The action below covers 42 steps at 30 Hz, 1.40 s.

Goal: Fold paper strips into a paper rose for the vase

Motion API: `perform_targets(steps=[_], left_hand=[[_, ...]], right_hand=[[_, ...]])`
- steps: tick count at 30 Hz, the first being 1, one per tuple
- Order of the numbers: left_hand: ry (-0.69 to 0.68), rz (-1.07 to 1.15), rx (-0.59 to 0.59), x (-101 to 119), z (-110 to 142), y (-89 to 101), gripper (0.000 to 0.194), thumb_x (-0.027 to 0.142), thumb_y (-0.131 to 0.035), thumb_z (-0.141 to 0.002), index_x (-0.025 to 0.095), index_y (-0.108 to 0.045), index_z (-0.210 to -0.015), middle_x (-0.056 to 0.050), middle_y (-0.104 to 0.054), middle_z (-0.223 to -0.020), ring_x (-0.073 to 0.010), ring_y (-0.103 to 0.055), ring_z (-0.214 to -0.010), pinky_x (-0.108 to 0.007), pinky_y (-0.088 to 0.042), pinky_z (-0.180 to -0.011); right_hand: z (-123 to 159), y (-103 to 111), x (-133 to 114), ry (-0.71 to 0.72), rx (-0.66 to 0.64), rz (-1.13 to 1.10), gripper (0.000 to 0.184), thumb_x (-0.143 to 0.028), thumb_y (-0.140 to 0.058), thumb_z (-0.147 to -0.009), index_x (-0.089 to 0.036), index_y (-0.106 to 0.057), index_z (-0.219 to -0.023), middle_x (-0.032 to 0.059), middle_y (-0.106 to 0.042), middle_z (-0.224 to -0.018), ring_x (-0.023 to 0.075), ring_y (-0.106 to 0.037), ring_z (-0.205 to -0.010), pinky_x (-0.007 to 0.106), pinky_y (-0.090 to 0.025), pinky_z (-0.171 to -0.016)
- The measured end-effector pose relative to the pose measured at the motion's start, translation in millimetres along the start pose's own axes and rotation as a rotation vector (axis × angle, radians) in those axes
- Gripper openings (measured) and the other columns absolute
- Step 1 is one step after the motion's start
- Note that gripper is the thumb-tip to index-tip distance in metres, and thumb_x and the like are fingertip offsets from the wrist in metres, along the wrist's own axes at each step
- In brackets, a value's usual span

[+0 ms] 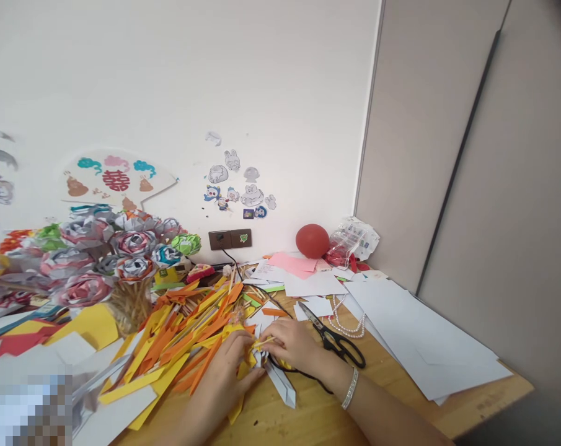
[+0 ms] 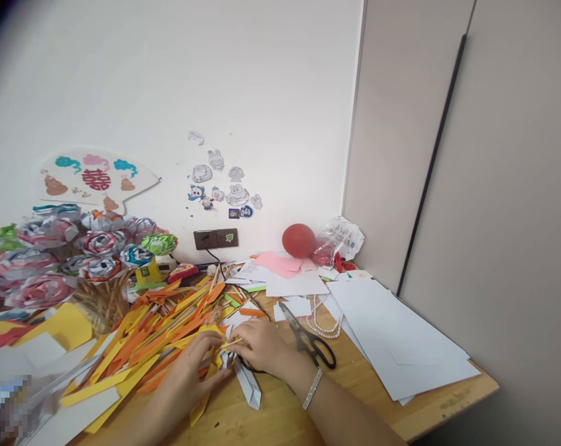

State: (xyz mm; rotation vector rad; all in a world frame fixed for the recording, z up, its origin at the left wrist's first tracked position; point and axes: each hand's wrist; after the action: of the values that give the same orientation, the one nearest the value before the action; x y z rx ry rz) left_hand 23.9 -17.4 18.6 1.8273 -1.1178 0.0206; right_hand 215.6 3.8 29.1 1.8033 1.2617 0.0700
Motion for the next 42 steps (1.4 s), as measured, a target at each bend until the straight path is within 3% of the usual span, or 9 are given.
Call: perform_targets(steps=[4,10,16,26,32,37,42], left_hand=[[-0.02,-0.01,0.013,-0.3,-0.5,-0.3,0.021,0.027,-0.064,-0.075,0.023,-0.057,-0.094,-0.007,-0.063,-0.099,-0.0236,-0.062,-0.093,-0.039,-0.052,-0.08],[-0.036,-0.042,0.039,0.9,0.0,1.3,0.025,0.028,-0.066,-0.074,0.023,-0.057,-0.096,-0.006,-0.064,-0.098,-0.0226,-0.063,-0.091,-0.036,-0.053,-0.078],[-0.023,-0.044,0.027,1.4,-2.0,6.9,0.015,0.031,-0.047,-0.089,0.024,-0.06,-0.092,-0.005,-0.065,-0.097,-0.0196,-0.063,-0.092,-0.033,-0.052,-0.081],[-0.36,-0.197,0.125,2.2,-4.2,13.6,0.014,0.015,-0.047,-0.089,0.019,-0.06,-0.092,-0.006,-0.064,-0.085,-0.0164,-0.059,-0.077,-0.029,-0.048,-0.069],[-0.477,-0.332,0.147,7.6,-5.9,19.5,0.017,0.015,-0.044,-0.09,0.017,-0.061,-0.085,-0.007,-0.065,-0.08,-0.0186,-0.058,-0.075,-0.031,-0.047,-0.066],[-0.478,-0.361,0.113,7.9,-7.4,21.2,0.022,0.018,-0.041,-0.092,0.017,-0.061,-0.083,-0.006,-0.064,-0.075,-0.0192,-0.057,-0.073,-0.031,-0.046,-0.065],[-0.436,-0.391,0.048,4.0,-5.8,16.9,0.023,0.018,-0.04,-0.092,0.016,-0.061,-0.084,-0.007,-0.065,-0.077,-0.0198,-0.057,-0.073,-0.033,-0.046,-0.066]], right_hand=[[0.7,3.6,0.8,0.12,-0.027,0.135,0.02,-0.035,-0.051,-0.09,-0.022,-0.064,-0.095,0.0053,-0.067,-0.087,0.0199,-0.057,-0.082,0.029,-0.042,-0.073],[2.9,-0.5,-5.1,0.161,0.012,0.243,0.023,-0.027,-0.042,-0.093,-0.023,-0.064,-0.088,0.0048,-0.065,-0.078,0.0202,-0.054,-0.074,0.031,-0.041,-0.069],[3.5,-8.3,-8.9,0.088,0.078,0.168,0.017,-0.024,-0.046,-0.089,-0.02,-0.062,-0.085,0.0056,-0.067,-0.078,0.02,-0.057,-0.073,0.031,-0.042,-0.068],[1.9,-12.3,-16.3,-0.059,0.106,0.033,0.006,-0.019,-0.058,-0.079,-0.02,-0.064,-0.081,0.0035,-0.07,-0.079,0.0188,-0.062,-0.076,0.027,-0.042,-0.068],[1.8,-14.7,-13.3,-0.042,0.066,0.096,0.004,-0.018,-0.064,-0.078,-0.017,-0.064,-0.081,0.0025,-0.07,-0.079,0.0169,-0.062,-0.075,0.024,-0.042,-0.068],[-0.2,-13.1,-15.0,-0.074,-0.012,0.098,0.005,-0.017,-0.064,-0.079,-0.015,-0.065,-0.083,0.0042,-0.07,-0.082,0.0172,-0.062,-0.079,0.024,-0.041,-0.07],[-0.5,-14.9,-15.4,-0.197,-0.065,-0.002,0.006,-0.016,-0.058,-0.082,-0.017,-0.064,-0.082,0.0021,-0.068,-0.08,0.0157,-0.061,-0.076,0.022,-0.04,-0.065]])
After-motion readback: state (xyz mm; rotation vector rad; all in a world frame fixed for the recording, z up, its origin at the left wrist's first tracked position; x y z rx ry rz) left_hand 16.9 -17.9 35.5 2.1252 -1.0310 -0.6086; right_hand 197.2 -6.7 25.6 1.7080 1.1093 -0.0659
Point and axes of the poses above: each hand's wrist, its own z-axis away from the middle knuckle, its own y-axis out of the back of the hand, x = y × z
